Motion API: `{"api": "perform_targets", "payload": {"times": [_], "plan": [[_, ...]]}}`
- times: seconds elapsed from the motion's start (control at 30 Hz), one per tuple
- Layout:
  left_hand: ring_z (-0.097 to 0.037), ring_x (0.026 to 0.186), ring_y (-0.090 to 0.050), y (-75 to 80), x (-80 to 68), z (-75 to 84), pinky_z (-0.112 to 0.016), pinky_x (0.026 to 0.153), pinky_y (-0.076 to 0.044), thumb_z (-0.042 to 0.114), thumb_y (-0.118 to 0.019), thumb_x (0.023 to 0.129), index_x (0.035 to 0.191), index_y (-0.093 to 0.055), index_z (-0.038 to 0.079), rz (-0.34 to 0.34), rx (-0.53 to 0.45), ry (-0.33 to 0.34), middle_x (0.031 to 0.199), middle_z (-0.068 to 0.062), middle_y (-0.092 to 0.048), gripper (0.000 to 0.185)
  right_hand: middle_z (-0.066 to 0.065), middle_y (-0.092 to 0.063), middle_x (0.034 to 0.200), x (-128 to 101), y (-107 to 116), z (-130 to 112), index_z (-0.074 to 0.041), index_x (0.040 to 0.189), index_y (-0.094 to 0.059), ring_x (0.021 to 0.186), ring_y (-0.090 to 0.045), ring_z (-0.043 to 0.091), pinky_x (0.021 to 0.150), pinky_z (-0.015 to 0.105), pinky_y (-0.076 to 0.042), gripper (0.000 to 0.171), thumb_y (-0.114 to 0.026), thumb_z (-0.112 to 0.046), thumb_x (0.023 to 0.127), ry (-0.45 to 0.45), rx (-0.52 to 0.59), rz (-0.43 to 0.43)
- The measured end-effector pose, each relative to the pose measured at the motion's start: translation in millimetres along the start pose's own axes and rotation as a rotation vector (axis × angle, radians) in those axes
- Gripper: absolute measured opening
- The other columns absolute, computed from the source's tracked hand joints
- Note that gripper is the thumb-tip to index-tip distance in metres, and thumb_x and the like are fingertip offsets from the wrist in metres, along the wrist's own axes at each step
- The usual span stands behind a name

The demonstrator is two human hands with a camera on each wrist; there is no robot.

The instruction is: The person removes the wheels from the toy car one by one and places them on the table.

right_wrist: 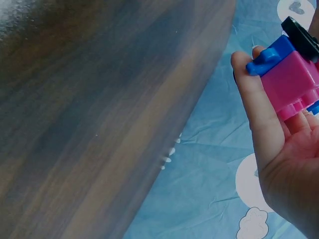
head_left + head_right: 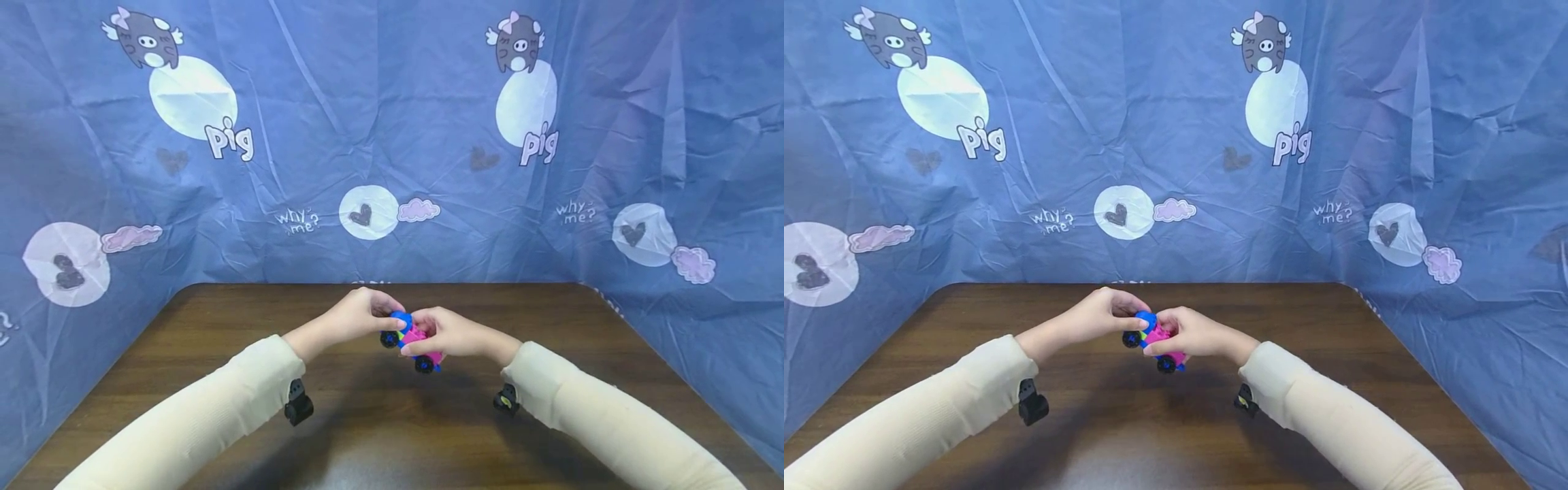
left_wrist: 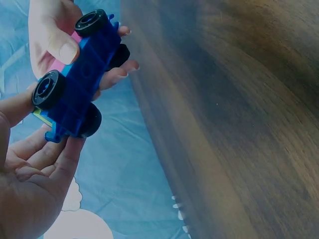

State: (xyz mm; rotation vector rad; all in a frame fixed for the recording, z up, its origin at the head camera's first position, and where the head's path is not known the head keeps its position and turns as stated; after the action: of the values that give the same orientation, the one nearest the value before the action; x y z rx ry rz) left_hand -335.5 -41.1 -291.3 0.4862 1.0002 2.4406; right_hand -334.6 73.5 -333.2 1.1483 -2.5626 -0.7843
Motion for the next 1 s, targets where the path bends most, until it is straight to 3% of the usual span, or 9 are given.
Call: {"api": "perform_targets", "payload": {"times": [0.13, 0.33, 0.5, 0.67, 0.8, 1.0], "plan": [[-0.019, 0.1, -0.068, -1.4, -1.0, 1.9, -0.033, 0.087, -0.056, 0.026, -0.072, 0.089, 0.112, -0.07, 0.004, 0.007, -0.007, -0.017, 0.105, -0.008, -0.073, 0.033, -0.005, -0.065, 0.075, -1.6, 0.5, 2.9, 0.0, 0.103, -0.06, 0.059, -0.057, 0.003, 0.052, 0.018, -0.049, 0.023, -0.07, -0.015, 0.09, 0.04, 0.002, 0.04], [-0.025, 0.108, -0.066, -0.9, -1.1, 0.2, -0.038, 0.094, -0.054, 0.025, -0.068, 0.091, 0.119, -0.066, 0.003, 0.032, -0.031, -0.04, 0.114, -0.01, -0.071, 0.036, -0.003, -0.065, 0.074, -5.3, 4.4, 3.2, 0.0, 0.1, -0.059, 0.06, -0.059, 0.006, 0.053, 0.021, -0.051, 0.023, -0.07, -0.017, 0.089, 0.064, -0.018, 0.117], [-0.026, 0.107, -0.067, 4.5, -4.4, -7.0, -0.037, 0.094, -0.054, 0.022, -0.068, 0.092, 0.12, -0.064, 0.001, 0.093, -0.097, -0.04, 0.114, -0.013, -0.07, 0.036, 0.0, -0.067, 0.074, -9.0, 8.7, 2.0, -0.001, 0.096, -0.06, 0.06, -0.061, 0.007, 0.053, 0.023, -0.053, 0.02, -0.071, -0.016, 0.088, 0.079, -0.01, 0.169], [-0.017, 0.092, -0.066, 9.2, -14.6, -17.9, -0.032, 0.084, -0.054, 0.026, -0.067, 0.092, 0.106, -0.066, 0.005, 0.141, -0.103, 0.014, 0.101, -0.008, -0.07, 0.025, -0.001, -0.066, 0.071, -10.8, 9.9, 2.4, -0.003, 0.093, -0.06, 0.058, -0.059, 0.005, 0.05, 0.021, -0.05, 0.018, -0.071, -0.016, 0.088, 0.082, 0.008, 0.192], [-0.011, 0.08, -0.061, 4.9, -21.1, -20.2, -0.026, 0.071, -0.05, 0.03, -0.065, 0.093, 0.094, -0.068, 0.006, 0.113, -0.081, 0.013, 0.088, -0.008, -0.07, 0.024, -0.003, -0.064, 0.07, -11.3, 10.0, 3.0, -0.002, 0.096, -0.061, 0.058, -0.058, 0.005, 0.051, 0.021, -0.05, 0.02, -0.072, -0.018, 0.088, 0.086, 0.004, 0.199], [-0.013, 0.079, -0.064, -12.4, -23.7, -15.5, -0.023, 0.069, -0.052, 0.028, -0.065, 0.094, 0.096, -0.069, 0.005, 0.024, -0.114, -0.03, 0.086, -0.004, -0.071, 0.023, -0.003, -0.06, 0.067, -11.8, 10.0, 5.7, -0.003, 0.091, -0.061, 0.055, -0.053, 0.007, 0.048, 0.019, -0.045, 0.019, -0.071, -0.019, 0.089, 0.076, -0.007, 0.206]]}}
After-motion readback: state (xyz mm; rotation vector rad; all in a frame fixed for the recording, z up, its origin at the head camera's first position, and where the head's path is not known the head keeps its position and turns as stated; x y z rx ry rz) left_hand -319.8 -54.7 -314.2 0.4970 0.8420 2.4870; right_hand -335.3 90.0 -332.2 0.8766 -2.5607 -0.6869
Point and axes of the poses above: each hand's wrist, its own x-axis towards the middle knuckle, its own y-axis out of the back of the hand, z = x × y, the point moved 8 cm from there along x, towards the middle knuckle
